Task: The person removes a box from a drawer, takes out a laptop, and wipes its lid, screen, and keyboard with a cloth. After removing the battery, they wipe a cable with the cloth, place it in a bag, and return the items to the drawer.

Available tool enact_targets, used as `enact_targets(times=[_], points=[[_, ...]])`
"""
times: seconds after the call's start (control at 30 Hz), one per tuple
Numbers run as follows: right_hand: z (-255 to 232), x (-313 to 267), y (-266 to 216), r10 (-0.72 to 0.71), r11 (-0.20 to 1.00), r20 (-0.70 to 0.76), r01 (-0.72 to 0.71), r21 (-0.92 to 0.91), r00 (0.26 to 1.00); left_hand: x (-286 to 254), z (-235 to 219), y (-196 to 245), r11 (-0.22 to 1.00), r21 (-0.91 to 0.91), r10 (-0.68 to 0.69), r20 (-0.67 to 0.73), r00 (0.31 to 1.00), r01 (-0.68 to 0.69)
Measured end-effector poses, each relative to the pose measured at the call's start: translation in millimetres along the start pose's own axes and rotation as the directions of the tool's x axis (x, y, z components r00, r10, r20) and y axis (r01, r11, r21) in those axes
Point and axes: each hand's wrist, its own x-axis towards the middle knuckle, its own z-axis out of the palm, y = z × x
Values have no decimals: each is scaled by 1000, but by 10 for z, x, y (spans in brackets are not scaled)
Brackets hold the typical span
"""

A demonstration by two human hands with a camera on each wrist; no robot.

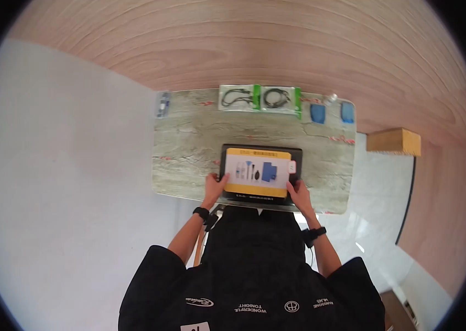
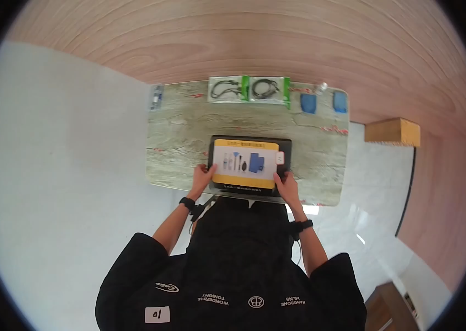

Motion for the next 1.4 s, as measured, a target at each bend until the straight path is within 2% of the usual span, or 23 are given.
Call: enact_targets(times=[0.03,0.07,0.1,0.13,0.2,0.23,0.33,0.37,0.47,0.57,0.63,0.73,0.77,0.87,0.93,1.0,1.07,1.13,1.23,1.4], points=[[134,54,240,-11,1000,13,11,27,1000,93,-46,-77,994,37,-104,225,969,99],[205,78,150,-20,999,28,19,51,999,32,-16,-25,987,-132,-56,267,962,95],[201,42,99,31,999,17,-31,-27,999,-32,8,25,990,-100,-78,232,970,103],[256,49,95,80,996,58,-82,45,995,-98,4,121,991,-69,-97,201,975,113],[288,105,133,167,966,131,-189,174,977,-202,-93,419,983,-109,-116,244,963,146],[243,98,54,188,965,170,-214,150,967,-219,-118,490,979,-130,-120,272,955,160],[141,62,-167,262,919,241,-318,235,934,-88,-91,317,965,-176,-142,282,949,197],[174,61,-165,252,904,236,-315,287,938,-28,-123,307,945,-229,-124,403,907,231],[109,26,-243,296,853,367,-417,314,882,26,-215,340,901,-326,-103,481,870,287],[113,-66,-349,300,835,402,-442,329,865,160,-307,340,933,-294,-32,502,864,206],[184,-126,-472,304,834,395,-443,329,867,311,-334,232,939,-296,1,511,860,174],[447,-174,-689,246,844,308,-360,398,919,512,-485,-3,948,-279,6,490,871,151],[450,-214,-800,268,859,309,-371,352,913,498,-591,34,953,-265,-2,485,875,149],[790,-26,-1136,259,923,286,-324,209,923,669,-1124,113,907,-372,-23,422,906,196],[1126,144,-1430,176,946,244,-233,227,954,883,-1391,-55,895,-375,-80,394,916,240],[1413,335,-1760,114,946,283,-190,261,952,1094,-1693,-147,873,-399,-126,369,921,279],[1771,503,-1930,86,955,289,-161,249,954,1286,-1943,-283,849,-467,-104,310,945,247],[2041,630,-2177,98,962,320,-172,211,942,1475,-2126,-457,801,-533,-124,297,947,272],[2353,722,-2406,124,958,352,-204,200,928,1728,-2365,-590,800,-506,-184,306,934,323],[2674,771,-2454,201,953,372,-268,139,906,1926,-2380,-948,831,-478,-186,245,952,285]])
